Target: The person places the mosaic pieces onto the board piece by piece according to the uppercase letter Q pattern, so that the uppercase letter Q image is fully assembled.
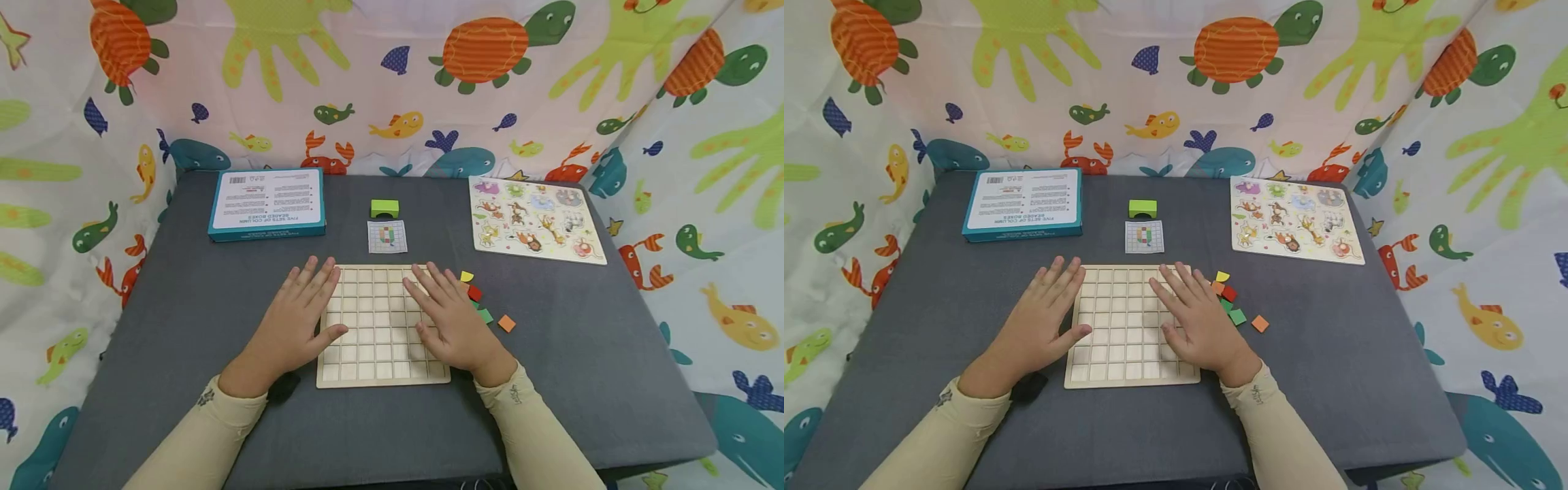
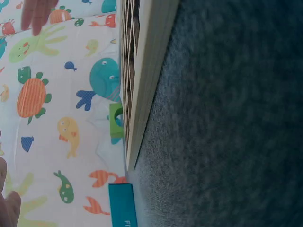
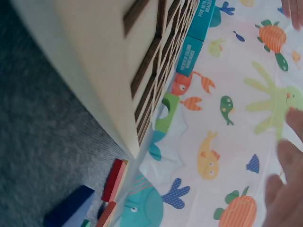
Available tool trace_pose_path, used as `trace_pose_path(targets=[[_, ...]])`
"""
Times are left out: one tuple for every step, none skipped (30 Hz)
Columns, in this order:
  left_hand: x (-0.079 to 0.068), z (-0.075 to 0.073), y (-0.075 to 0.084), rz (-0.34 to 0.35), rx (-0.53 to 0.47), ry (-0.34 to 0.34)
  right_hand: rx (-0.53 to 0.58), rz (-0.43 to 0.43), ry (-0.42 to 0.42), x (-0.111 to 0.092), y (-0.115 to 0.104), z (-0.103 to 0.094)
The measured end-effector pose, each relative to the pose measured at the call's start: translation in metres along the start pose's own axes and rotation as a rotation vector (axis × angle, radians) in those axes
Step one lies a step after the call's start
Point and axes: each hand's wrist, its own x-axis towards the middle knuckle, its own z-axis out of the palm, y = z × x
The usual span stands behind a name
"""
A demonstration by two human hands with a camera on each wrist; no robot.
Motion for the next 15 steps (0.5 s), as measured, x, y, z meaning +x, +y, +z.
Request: trace_pose_path(targets=[[0.0,0.0,0.0,-0.001,0.0,-0.001,0.007,0.007,0.008,-0.001,0.0,0.0],[-0.001,0.0,0.0,-0.003,0.002,-0.002,0.013,0.011,0.021,-0.001,0.001,-0.001],[-0.001,0.0,0.0,-0.005,0.002,-0.002,0.018,0.014,0.032,-0.002,0.002,-0.001],[-0.001,0.0,0.0,-0.007,0.001,-0.003,0.024,0.02,0.048,-0.002,0.002,-0.001],[-0.002,0.0,-0.001,-0.007,0.002,-0.004,0.032,0.025,0.067,-0.003,0.004,-0.002],[-0.003,0.0,-0.001,-0.008,0.004,-0.006,0.038,0.029,0.083,-0.004,0.005,-0.003],[-0.004,0.0,-0.001,-0.008,0.002,-0.01,0.039,0.031,0.093,-0.005,0.005,-0.004],[-0.004,0.0,-0.001,-0.007,-0.001,-0.014,0.038,0.029,0.101,-0.005,0.006,-0.005],[-0.004,0.0,-0.002,-0.006,-0.004,-0.018,0.035,0.027,0.104,-0.006,0.006,-0.006],[-0.005,0.0,-0.002,-0.006,-0.007,-0.023,0.028,0.025,0.105,-0.006,0.006,-0.008],[-0.004,0.0,-0.003,-0.006,-0.012,-0.027,0.028,0.023,0.104,-0.007,0.007,-0.011],[-0.004,0.0,-0.003,-0.009,-0.013,-0.033,0.024,0.024,0.104,-0.008,0.007,-0.013],[-0.003,0.0,-0.005,-0.016,-0.011,-0.041,0.023,0.023,0.106,-0.009,0.008,-0.016],[-0.002,0.0,-0.006,-0.026,-0.008,-0.051,0.019,0.026,0.106,-0.011,0.01,-0.019],[-0.001,0.0,-0.008,-0.038,-0.005,-0.061,0.014,0.031,0.106,-0.013,0.012,-0.022]])
